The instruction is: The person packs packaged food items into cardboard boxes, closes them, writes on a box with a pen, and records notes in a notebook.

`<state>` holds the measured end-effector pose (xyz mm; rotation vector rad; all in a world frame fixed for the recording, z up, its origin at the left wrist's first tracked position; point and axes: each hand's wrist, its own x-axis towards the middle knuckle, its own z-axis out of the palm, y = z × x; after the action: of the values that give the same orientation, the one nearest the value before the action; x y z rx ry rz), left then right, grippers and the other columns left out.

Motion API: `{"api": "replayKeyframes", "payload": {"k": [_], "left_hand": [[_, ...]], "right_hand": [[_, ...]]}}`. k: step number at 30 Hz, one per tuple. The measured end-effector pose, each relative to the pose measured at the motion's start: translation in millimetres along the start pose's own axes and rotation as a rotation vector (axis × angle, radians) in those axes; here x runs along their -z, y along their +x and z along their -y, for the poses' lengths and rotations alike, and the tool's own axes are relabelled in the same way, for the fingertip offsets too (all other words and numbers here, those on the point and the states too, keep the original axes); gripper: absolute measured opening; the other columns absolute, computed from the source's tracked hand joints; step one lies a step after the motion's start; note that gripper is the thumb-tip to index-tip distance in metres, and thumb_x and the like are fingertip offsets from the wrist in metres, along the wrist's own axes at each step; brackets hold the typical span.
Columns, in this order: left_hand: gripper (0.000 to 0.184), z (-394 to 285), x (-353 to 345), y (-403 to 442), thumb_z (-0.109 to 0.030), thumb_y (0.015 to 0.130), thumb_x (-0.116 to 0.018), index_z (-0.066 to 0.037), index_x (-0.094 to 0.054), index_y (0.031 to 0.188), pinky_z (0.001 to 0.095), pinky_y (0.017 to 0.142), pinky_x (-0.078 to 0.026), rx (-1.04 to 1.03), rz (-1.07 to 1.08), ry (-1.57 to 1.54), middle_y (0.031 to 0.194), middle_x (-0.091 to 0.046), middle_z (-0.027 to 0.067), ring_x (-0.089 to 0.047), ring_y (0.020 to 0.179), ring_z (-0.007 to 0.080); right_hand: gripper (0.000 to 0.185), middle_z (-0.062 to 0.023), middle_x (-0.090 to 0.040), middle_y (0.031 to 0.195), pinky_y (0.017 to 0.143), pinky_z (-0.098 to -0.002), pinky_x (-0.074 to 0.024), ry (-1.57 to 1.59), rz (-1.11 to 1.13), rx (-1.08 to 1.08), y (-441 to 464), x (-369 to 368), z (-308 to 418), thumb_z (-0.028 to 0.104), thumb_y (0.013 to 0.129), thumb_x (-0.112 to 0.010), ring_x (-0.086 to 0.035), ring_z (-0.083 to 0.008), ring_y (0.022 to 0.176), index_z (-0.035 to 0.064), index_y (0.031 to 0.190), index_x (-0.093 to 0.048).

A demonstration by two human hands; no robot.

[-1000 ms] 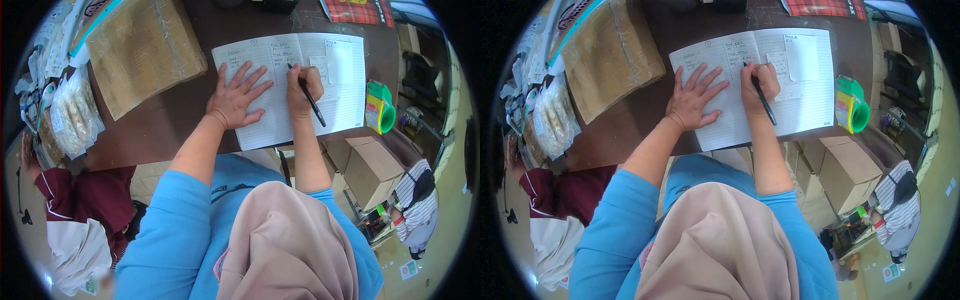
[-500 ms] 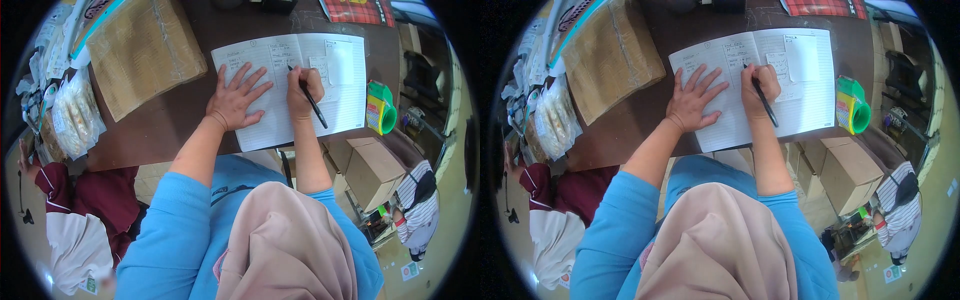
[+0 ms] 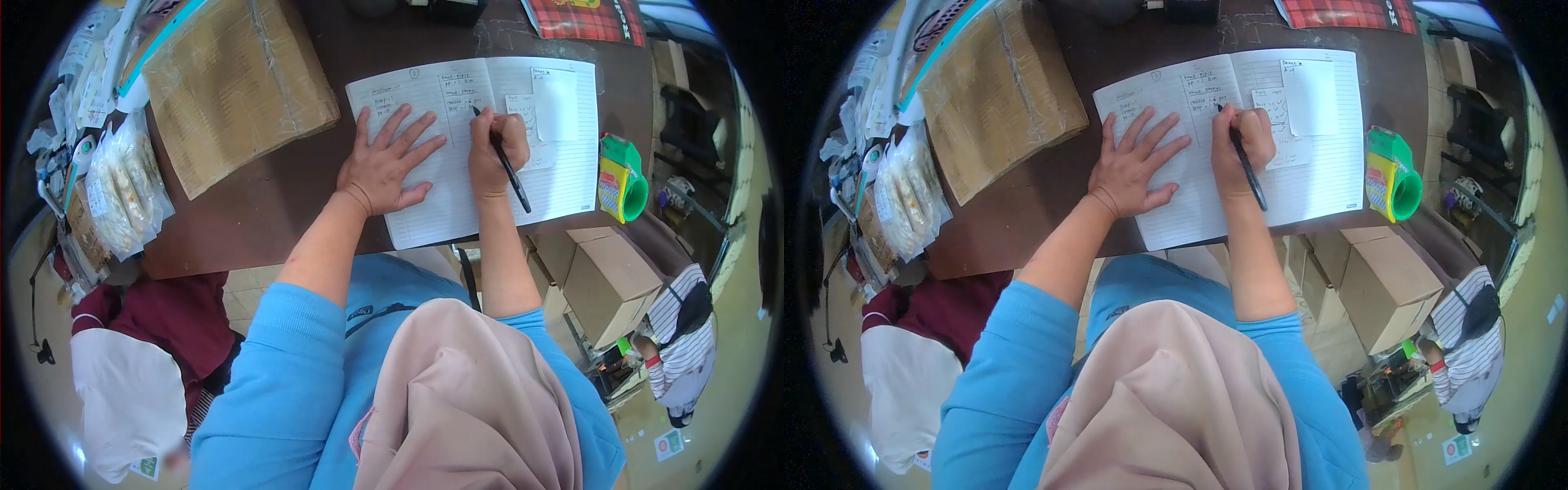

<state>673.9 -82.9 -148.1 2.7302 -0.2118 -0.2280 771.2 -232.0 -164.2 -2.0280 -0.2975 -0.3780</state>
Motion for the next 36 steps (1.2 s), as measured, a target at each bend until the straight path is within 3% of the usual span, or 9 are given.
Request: {"api": "replayKeyframes", "payload": {"k": [10, 16, 21, 22, 23, 25, 26, 30, 36], "left_hand": [[0.069, 0.1, 0.6, -0.2, -0.048, 0.072, -0.059, -0.035, -0.039, 0.136, 0.0601, 0.109, 0.000, 0.004, 0.018, -0.009, 0.150, -0.023, -0.0025, -0.015, 0.140, 0.0242], [0.069, 0.4, -0.9, -0.1, -0.048, 0.072, -0.059, -0.035, -0.038, 0.137, 0.0596, 0.109, 0.001, 0.007, 0.015, -0.004, 0.151, -0.022, -0.0027, -0.014, 0.140, 0.0239], [0.070, 0.6, 0.2, 0.3, -0.048, 0.071, -0.060, -0.034, -0.039, 0.136, 0.0595, 0.109, -0.001, 0.004, 0.017, -0.011, 0.150, -0.023, -0.0026, -0.015, 0.140, 0.0241], [0.070, 0.9, 0.0, 0.6, -0.048, 0.071, -0.060, -0.034, -0.040, 0.136, 0.0595, 0.109, -0.001, 0.004, 0.010, -0.007, 0.150, -0.023, -0.0024, -0.015, 0.140, 0.0242], [0.070, 0.9, -0.4, 0.7, -0.048, 0.071, -0.060, -0.034, -0.040, 0.136, 0.0595, 0.109, -0.001, -0.003, 0.011, -0.011, 0.150, -0.023, -0.0024, -0.015, 0.140, 0.0242], [0.069, 0.6, -0.3, 1.6, -0.047, 0.070, -0.061, -0.033, -0.042, 0.135, 0.0597, 0.108, -0.003, 0.005, -0.007, -0.017, 0.150, -0.025, -0.0020, -0.017, 0.139, 0.0242], [0.069, 0.5, -0.3, 1.7, -0.047, 0.070, -0.061, -0.033, -0.042, 0.135, 0.0597, 0.108, -0.003, -0.001, -0.005, -0.021, 0.150, -0.025, -0.0020, -0.017, 0.139, 0.0242], [0.069, 0.3, 1.2, 2.6, -0.046, 0.070, -0.062, -0.033, -0.043, 0.134, 0.0592, 0.109, -0.004, 0.002, -0.016, -0.004, 0.149, -0.026, -0.0016, -0.018, 0.139, 0.0241], [0.068, -0.2, 1.8, 2.6, -0.046, 0.072, -0.060, -0.033, -0.041, 0.135, 0.0588, 0.109, -0.003, 0.003, 0.000, 0.001, 0.150, -0.024, -0.0019, -0.016, 0.139, 0.0240]], "right_hand": [[0.025, -0.0072, -0.049, 0.060, 0.046, -0.0281, -0.0394, -0.044, 0.004, 0.004, -2.0, 0.4, -5.1, -0.002, 0.079, -0.062, -0.048, -0.0174, 0.048, 0.0039, 0.064, -0.044], [0.024, -0.0059, -0.056, 0.060, 0.050, -0.0242, -0.0437, 0.300, -0.016, -0.286, -5.0, 10.3, 3.8, 0.002, 0.084, -0.061, -0.052, -0.0102, 0.052, 0.0036, 0.066, -0.046], [0.015, -0.0095, -0.062, 0.063, 0.053, -0.0202, -0.0449, 0.244, 0.250, -0.347, -31.4, 29.8, 15.2, 0.006, 0.087, -0.060, -0.060, -0.0089, 0.060, 0.0034, 0.073, -0.056], [0.006, -0.0107, -0.066, 0.076, 0.064, -0.0262, -0.0486, 0.225, 0.387, -0.440, -34.5, 38.4, 20.8, 0.010, 0.086, -0.063, -0.065, -0.0163, 0.073, 0.0043, 0.084, -0.063], [0.006, -0.0107, -0.066, 0.076, 0.064, -0.0262, -0.0486, 0.220, 0.382, -0.443, -31.9, 40.6, 22.4, 0.010, 0.086, -0.063, -0.065, -0.0163, 0.073, 0.0043, 0.084, -0.063], [0.014, -0.0085, -0.067, 0.087, 0.080, -0.0375, -0.0465, -0.093, 0.477, 0.349, -27.3, 44.6, 24.5, 0.017, 0.083, -0.065, -0.063, -0.0263, 0.091, 0.0072, 0.094, -0.067], [0.023, -0.0071, -0.066, 0.099, 0.092, -0.0451, -0.0390, -0.186, 0.520, 0.326, -33.3, 47.2, 29.0, 0.021, 0.080, -0.066, -0.055, -0.0323, 0.108, 0.0097, 0.100, -0.066], [0.028, -0.0099, -0.063, 0.111, 0.094, -0.0452, -0.0383, -0.281, 0.600, 0.349, -41.2, 52.6, 24.4, 0.018, 0.080, -0.066, -0.053, -0.0322, 0.114, 0.0094, 0.106, -0.063], [0.025, -0.0104, -0.064, 0.104, 0.090, -0.0422, -0.0392, -0.305, 0.488, 0.383, -23.4, 79.8, 16.3, 0.011, 0.076, -0.064, -0.057, -0.0293, 0.104, 0.0075, 0.101, -0.063]]}}
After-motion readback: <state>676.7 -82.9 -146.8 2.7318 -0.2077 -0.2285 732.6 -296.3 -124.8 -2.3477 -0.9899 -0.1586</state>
